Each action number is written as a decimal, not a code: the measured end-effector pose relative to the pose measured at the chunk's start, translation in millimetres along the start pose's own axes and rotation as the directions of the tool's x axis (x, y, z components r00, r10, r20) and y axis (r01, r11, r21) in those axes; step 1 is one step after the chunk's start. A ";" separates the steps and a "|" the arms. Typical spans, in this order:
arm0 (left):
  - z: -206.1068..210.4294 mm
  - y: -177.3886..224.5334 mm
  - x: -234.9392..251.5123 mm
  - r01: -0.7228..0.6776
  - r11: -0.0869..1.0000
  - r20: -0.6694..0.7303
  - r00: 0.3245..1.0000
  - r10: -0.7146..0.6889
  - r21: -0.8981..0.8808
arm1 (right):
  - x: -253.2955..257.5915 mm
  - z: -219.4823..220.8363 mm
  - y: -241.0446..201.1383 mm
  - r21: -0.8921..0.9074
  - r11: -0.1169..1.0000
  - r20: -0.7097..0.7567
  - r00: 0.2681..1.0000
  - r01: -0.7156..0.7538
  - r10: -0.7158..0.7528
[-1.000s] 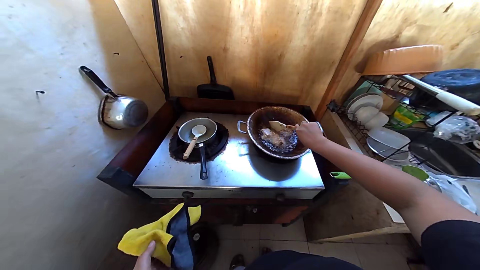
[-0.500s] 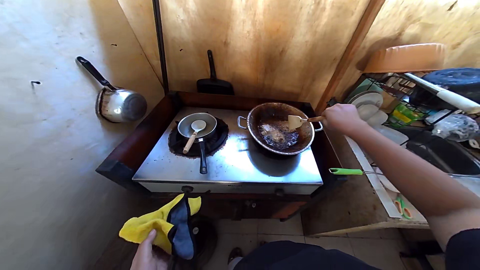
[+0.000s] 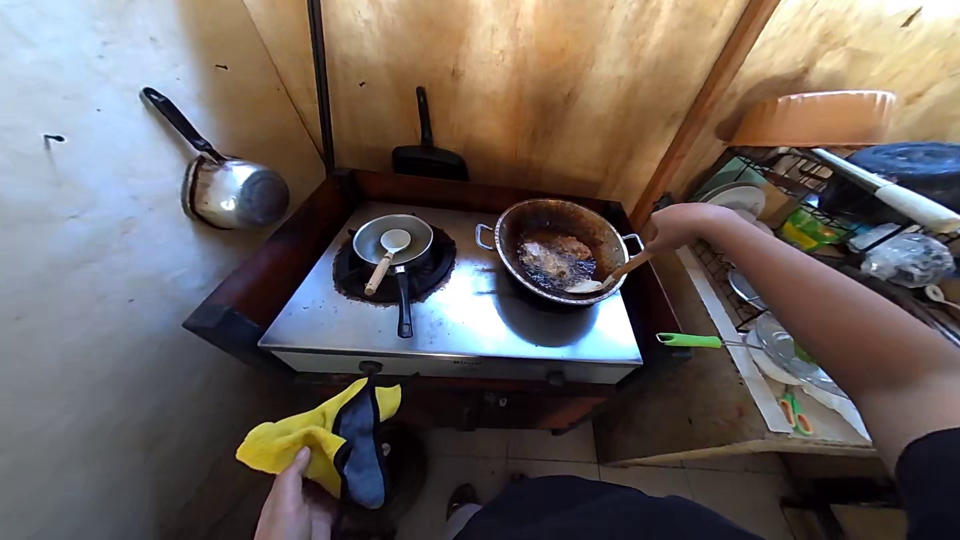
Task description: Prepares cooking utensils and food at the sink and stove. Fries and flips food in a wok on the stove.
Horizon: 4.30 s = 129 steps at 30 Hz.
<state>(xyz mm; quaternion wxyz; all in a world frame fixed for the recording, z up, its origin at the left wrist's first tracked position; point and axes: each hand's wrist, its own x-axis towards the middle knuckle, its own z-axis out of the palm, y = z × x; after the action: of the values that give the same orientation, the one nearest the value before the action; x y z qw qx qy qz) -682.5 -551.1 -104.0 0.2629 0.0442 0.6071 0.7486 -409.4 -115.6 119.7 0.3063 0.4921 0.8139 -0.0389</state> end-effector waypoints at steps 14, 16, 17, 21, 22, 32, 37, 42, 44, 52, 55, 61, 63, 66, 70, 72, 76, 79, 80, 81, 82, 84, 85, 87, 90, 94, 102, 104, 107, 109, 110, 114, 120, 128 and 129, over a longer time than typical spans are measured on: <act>-5.4 2.5 -1.1 0.000 1.000 -0.022 1.000 0.000 0.007 | -6.9 100.9 -13.2 0.187 0.982 -0.076 0.997 0.038 -0.024; -1.8 4.0 -0.3 0.005 1.000 -0.021 1.000 -0.005 0.002 | -7.2 110.2 -3.4 0.262 0.964 -0.085 0.996 0.038 -0.016; -0.1 4.6 0.3 0.008 1.000 -0.021 1.000 -0.008 0.005 | -6.9 114.6 1.4 0.300 0.953 -0.099 0.995 0.040 -0.010; 3.6 5.5 0.0 0.014 1.000 -0.005 1.000 -0.014 0.008 | -3.7 128.0 16.3 0.436 0.900 -0.118 0.993 0.028 0.026; 3.6 5.4 -0.1 0.016 1.000 -0.002 1.000 -0.016 0.006 | -1.9 130.7 19.9 0.466 0.885 -0.121 0.992 0.027 0.033; -6.2 4.4 -3.3 0.006 1.000 -0.038 0.999 -0.005 0.009 | -0.6 96.2 23.3 0.305 0.952 -0.124 0.992 0.031 0.007; -7.7 4.6 -5.8 -0.002 1.000 -0.033 0.999 0.002 0.003 | 2.9 50.7 15.6 0.037 0.999 -0.128 0.992 0.004 0.001; -7.7 5.0 -8.0 0.004 1.000 -0.036 0.999 -0.003 0.009 | 9.4 12.0 2.0 -0.110 0.994 -0.035 0.999 0.010 -0.014; -8.9 3.5 -8.1 0.012 1.000 -0.049 0.999 -0.011 0.010 | 22.6 13.6 5.9 -0.116 0.991 -0.014 0.998 0.059 -0.062; -9.1 1.5 -11.1 0.042 0.997 -0.078 0.996 -0.036 0.067 | 30.9 77.1 29.1 -0.022 0.993 -0.152 0.981 0.117 -0.119; -5.4 2.1 -10.1 0.039 0.998 -0.073 0.997 -0.035 0.055 | 19.9 101.4 29.6 0.074 0.994 -0.150 0.986 0.084 -0.072; -0.4 3.7 -6.5 0.028 0.999 -0.052 0.998 -0.026 0.045 | 13.9 122.0 33.7 0.257 0.964 -0.150 0.988 0.064 -0.026; -0.9 4.1 -6.4 0.024 0.999 -0.056 0.998 -0.022 0.042 | 17.0 125.8 40.2 0.323 0.944 -0.155 0.988 0.071 -0.021; -1.2 3.6 -6.8 0.027 0.999 -0.067 0.997 -0.024 0.035 | 20.8 129.1 47.7 0.408 0.912 -0.142 0.990 0.053 0.006; -2.6 3.8 -7.0 0.025 0.999 -0.069 0.997 -0.023 0.028 | 27.7 134.5 59.1 0.516 0.855 -0.131 0.991 0.050 0.021; -3.2 3.9 -7.1 0.021 0.999 -0.068 0.998 -0.019 0.024 | 28.5 135.8 61.7 0.566 0.823 -0.124 0.992 0.044 0.032; -1.8 4.5 -7.8 0.012 1.000 -0.070 0.997 -0.011 0.025 | 26.7 135.8 64.4 0.622 0.782 -0.112 0.992 0.026 0.056; -2.1 4.2 -7.8 0.005 1.000 -0.070 0.998 -0.003 0.024 | 27.4 129.4 67.0 0.575 0.817 -0.128 0.991 0.052 0.027; -2.2 4.1 -8.0 0.005 1.000 -0.070 0.998 -0.004 0.023 | 28.0 124.7 67.5 0.536 0.842 -0.134 0.991 0.061 0.013; -1.8 4.4 -8.1 0.008 1.000 -0.072 0.997 -0.006 0.021 | 26.3 118.6 66.5 0.487 0.871 -0.138 0.990 0.068 0.000; -0.8 5.1 -8.5 0.010 1.000 -0.071 0.997 -0.008 0.020 | 22.2 109.6 63.5 0.435 0.898 -0.138 0.990 0.067 -0.007; 3.1 8.4 -10.1 0.001 1.000 -0.057 0.998 0.000 0.028 | 12.6 88.9 56.0 0.315 0.947 -0.140 0.990 0.065 -0.021; 6.1 10.6 -11.4 -0.008 0.999 -0.047 0.999 0.009 0.035 | 9.1 79.2 52.8 0.258 0.964 -0.148 0.989 0.066 -0.028; 13.3 15.5 -12.8 -0.022 0.999 -0.010 1.000 0.023 0.050 | 9.4 64.1 49.2 0.140 0.988 -0.175 0.984 0.065 -0.040; 35.5 24.5 -9.7 -0.057 0.995 0.064 0.997 0.052 0.080 | 11.4 39.7 38.8 -0.011 0.999 -0.127 0.991 0.035 -0.036; 87.9 46.4 8.9 -0.132 0.971 0.241 0.967 0.082 0.199 | 12.0 25.0 22.6 -0.037 0.999 -0.100 0.994 0.036 -0.040; 221.3 56.7 124.9 -0.193 0.853 0.398 0.917 -0.018 0.485 | 5.4 20.6 16.2 -0.052 0.998 -0.053 0.998 0.026 -0.029; 251.5 52.0 156.7 -0.167 0.792 0.380 0.921 -0.087 0.587 | 3.3 18.5 15.2 -0.059 0.998 -0.042 0.999 0.019 -0.021; 287.3 34.0 194.0 -0.178 0.690 0.387 0.908 -0.159 0.701 | -3.7 9.9 7.7 -0.057 0.998 -0.022 1.000 0.004 -0.005; 306.6 20.9 218.8 -0.171 0.665 0.402 0.891 -0.210 0.727 | -8.5 -2.1 -2.9 -0.047 0.999 -0.001 1.000 -0.013 0.013; 315.0 12.4 230.0 -0.155 0.671 0.413 0.878 -0.243 0.725 | -8.3 -7.0 -7.4 -0.038 0.999 0.014 1.000 -0.022 0.023; 331.2 -5.7 245.3 -0.088 0.679 0.453 0.806 -0.381 0.728 | 5.5 -4.2 -19.2 -0.011 1.000 0.061 0.998 -0.018 0.019; 338.5 -20.0 269.5 -0.164 0.618 0.496 0.763 -0.415 0.769 | 18.7 32.1 -26.5 0.005 0.999 0.039 0.998 -0.039 0.039; 332.9 -20.1 274.4 -0.131 0.667 0.539 0.709 -0.454 0.734 | -0.9 83.1 -46.7 0.156 0.977 -0.006 0.989 -0.146 0.149; 331.9 -23.1 277.1 -0.116 0.684 0.545 0.705 -0.454 0.720 | -2.7 85.6 -51.6 0.169 0.972 -0.004 0.986 -0.166 0.169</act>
<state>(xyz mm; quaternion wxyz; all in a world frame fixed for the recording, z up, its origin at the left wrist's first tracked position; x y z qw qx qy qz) -784.4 -130.4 -109.7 0.5040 0.3545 0.7046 0.3520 -411.7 -175.3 39.5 0.2584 0.5834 0.7661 -0.0767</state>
